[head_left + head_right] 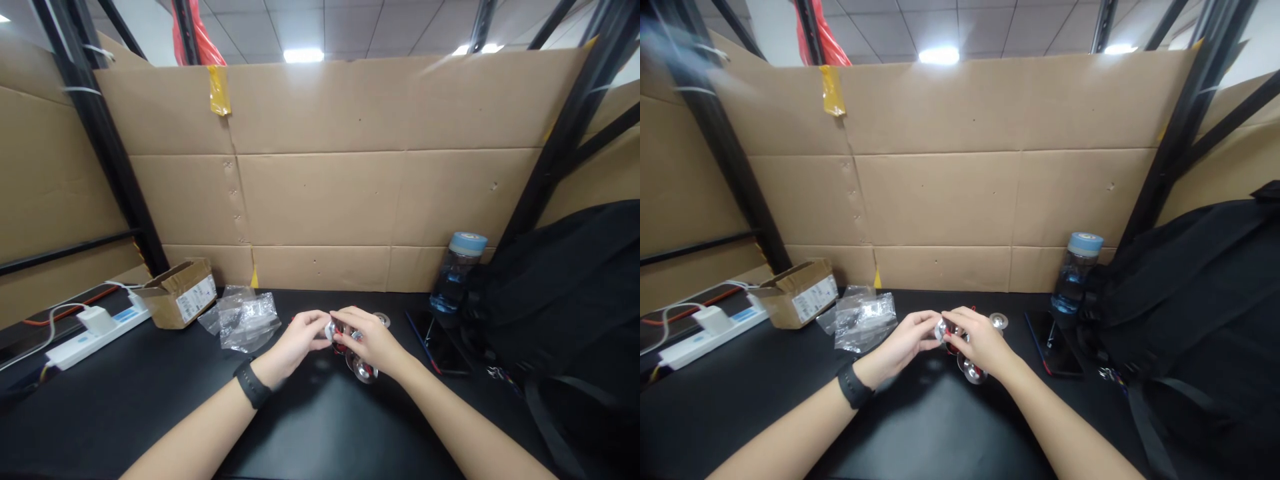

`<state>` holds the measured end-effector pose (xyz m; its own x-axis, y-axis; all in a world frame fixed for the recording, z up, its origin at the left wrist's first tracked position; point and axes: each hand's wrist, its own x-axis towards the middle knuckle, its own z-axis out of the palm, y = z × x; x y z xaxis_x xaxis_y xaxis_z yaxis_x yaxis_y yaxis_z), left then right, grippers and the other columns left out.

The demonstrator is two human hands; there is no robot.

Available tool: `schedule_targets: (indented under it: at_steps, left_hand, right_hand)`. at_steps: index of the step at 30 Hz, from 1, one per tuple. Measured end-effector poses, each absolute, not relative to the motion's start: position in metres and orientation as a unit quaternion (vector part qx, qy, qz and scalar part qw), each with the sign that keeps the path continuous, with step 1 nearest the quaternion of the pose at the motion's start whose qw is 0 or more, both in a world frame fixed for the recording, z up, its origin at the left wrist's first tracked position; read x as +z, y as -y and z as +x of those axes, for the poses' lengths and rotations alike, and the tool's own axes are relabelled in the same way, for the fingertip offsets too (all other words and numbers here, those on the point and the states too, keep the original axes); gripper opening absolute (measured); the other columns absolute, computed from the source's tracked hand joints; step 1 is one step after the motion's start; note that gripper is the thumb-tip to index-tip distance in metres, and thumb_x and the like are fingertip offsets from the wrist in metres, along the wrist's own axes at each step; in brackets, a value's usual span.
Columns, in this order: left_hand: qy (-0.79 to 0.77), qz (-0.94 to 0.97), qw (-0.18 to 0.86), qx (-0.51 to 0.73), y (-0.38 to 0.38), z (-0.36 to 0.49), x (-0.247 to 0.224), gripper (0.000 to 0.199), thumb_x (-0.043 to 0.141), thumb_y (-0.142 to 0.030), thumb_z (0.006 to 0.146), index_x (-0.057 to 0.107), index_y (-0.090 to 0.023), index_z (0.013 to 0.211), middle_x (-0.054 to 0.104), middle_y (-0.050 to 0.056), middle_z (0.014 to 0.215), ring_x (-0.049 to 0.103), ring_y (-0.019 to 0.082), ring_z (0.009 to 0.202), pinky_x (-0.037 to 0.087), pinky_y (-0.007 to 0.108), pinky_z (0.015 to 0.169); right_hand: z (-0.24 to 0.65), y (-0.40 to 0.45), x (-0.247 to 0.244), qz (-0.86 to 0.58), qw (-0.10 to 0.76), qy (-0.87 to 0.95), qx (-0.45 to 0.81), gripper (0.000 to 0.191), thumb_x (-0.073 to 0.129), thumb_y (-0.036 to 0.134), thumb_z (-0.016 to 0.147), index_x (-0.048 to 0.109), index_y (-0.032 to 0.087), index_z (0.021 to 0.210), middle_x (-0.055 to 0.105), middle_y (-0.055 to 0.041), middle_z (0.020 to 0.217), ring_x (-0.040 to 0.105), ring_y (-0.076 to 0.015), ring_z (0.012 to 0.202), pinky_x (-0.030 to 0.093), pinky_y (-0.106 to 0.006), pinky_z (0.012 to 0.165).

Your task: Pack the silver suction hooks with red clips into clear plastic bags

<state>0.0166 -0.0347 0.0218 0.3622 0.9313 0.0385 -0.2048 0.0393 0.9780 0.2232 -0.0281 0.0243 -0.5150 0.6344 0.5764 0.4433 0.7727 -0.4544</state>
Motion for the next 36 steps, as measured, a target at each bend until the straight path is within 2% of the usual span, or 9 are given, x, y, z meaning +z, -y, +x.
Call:
schedule_targets:
  at_steps: [4,9,14,18,20,23,29,34,36]
  left_hand:
    - [-0.303,0.510,0.676,0.437,0.033,0.016,0.020,0.028,0.073,-0.038,0.088,0.075,-0.014,0.102,0.073,0.013,0.110,0.069,0.020,0.102,0.054,0.032,0.095]
    - [-0.289,0.531,0.658,0.449,0.027,0.019,0.011,0.036,0.084,-0.031,0.078,0.073,-0.013,0.106,0.073,0.012,0.109,0.069,0.018,0.097,0.052,0.029,0.090]
    - [-0.307,0.598,0.577,0.465,0.026,0.021,0.010,0.032,0.077,-0.036,0.084,0.072,-0.010,0.102,0.074,0.012,0.099,0.067,0.018,0.087,0.050,0.028,0.079]
    - [-0.320,0.602,0.550,0.481,0.028,0.027,0.006,0.035,0.068,-0.043,0.090,0.067,-0.013,0.109,0.071,0.010,0.103,0.066,0.018,0.088,0.051,0.028,0.077]
    - [-0.336,0.613,0.537,0.472,0.028,0.029,0.003,0.035,0.064,-0.045,0.092,0.065,-0.014,0.108,0.069,0.008,0.099,0.064,0.017,0.083,0.051,0.027,0.072]
    - [-0.351,0.671,0.478,0.444,0.029,0.028,0.002,0.030,0.054,-0.044,0.098,0.062,-0.015,0.103,0.065,0.005,0.089,0.060,0.014,0.074,0.049,0.026,0.067]
    - [-0.356,0.820,0.200,0.401,0.033,0.012,0.022,0.018,0.046,-0.028,0.102,0.062,-0.020,0.100,0.067,0.005,0.094,0.062,0.018,0.087,0.048,0.029,0.082]
    - [-0.377,0.840,0.116,0.372,0.025,-0.005,0.032,0.018,0.044,-0.023,0.102,0.062,-0.020,0.098,0.070,0.004,0.092,0.065,0.017,0.084,0.048,0.028,0.080]
    - [-0.400,0.846,0.082,0.344,0.016,-0.016,0.031,0.016,0.048,-0.021,0.099,0.064,-0.020,0.096,0.071,0.004,0.092,0.066,0.018,0.084,0.047,0.028,0.079]
  right_hand:
    - [0.224,0.026,0.024,-0.321,0.410,0.845,0.121,0.039,0.070,0.033,0.092,0.067,0.028,0.131,0.072,-0.0080,0.119,0.071,-0.0219,0.096,0.058,-0.040,0.093]
    - [0.221,0.029,0.024,-0.297,0.414,0.850,0.130,0.040,0.065,0.024,0.095,0.064,0.030,0.134,0.072,-0.0069,0.123,0.067,-0.0231,0.113,0.056,-0.041,0.100]
    - [0.218,0.034,0.023,-0.285,0.410,0.857,0.129,0.045,0.061,0.018,0.095,0.060,0.032,0.138,0.066,-0.0077,0.134,0.062,-0.0240,0.125,0.052,-0.045,0.108]
    - [0.221,0.032,0.023,-0.284,0.382,0.870,0.130,0.060,0.071,0.019,0.088,0.055,0.035,0.144,0.058,-0.0075,0.145,0.057,-0.0269,0.133,0.047,-0.048,0.113]
    - [0.222,0.032,0.024,-0.278,0.382,0.872,0.131,0.063,0.075,0.020,0.085,0.055,0.035,0.143,0.060,-0.0080,0.142,0.059,-0.0273,0.129,0.050,-0.047,0.111]
    - [0.222,0.034,0.027,-0.279,0.381,0.873,0.122,0.058,0.073,0.019,0.086,0.058,0.034,0.140,0.064,-0.0075,0.133,0.063,-0.0254,0.121,0.053,-0.044,0.106]
    - [0.223,0.035,0.031,-0.294,0.378,0.870,0.115,0.048,0.067,0.019,0.089,0.061,0.031,0.136,0.064,-0.0085,0.129,0.064,-0.0248,0.114,0.055,-0.040,0.099]
    - [0.235,0.015,0.024,-0.366,0.401,0.828,0.137,0.046,0.067,0.023,0.088,0.062,0.028,0.133,0.065,-0.0081,0.124,0.068,-0.0170,0.082,0.059,-0.034,0.078]
    - [0.247,0.002,0.020,-0.423,0.399,0.804,0.123,0.047,0.070,0.023,0.084,0.063,0.025,0.131,0.067,-0.0070,0.116,0.066,-0.0156,0.076,0.058,-0.034,0.078]
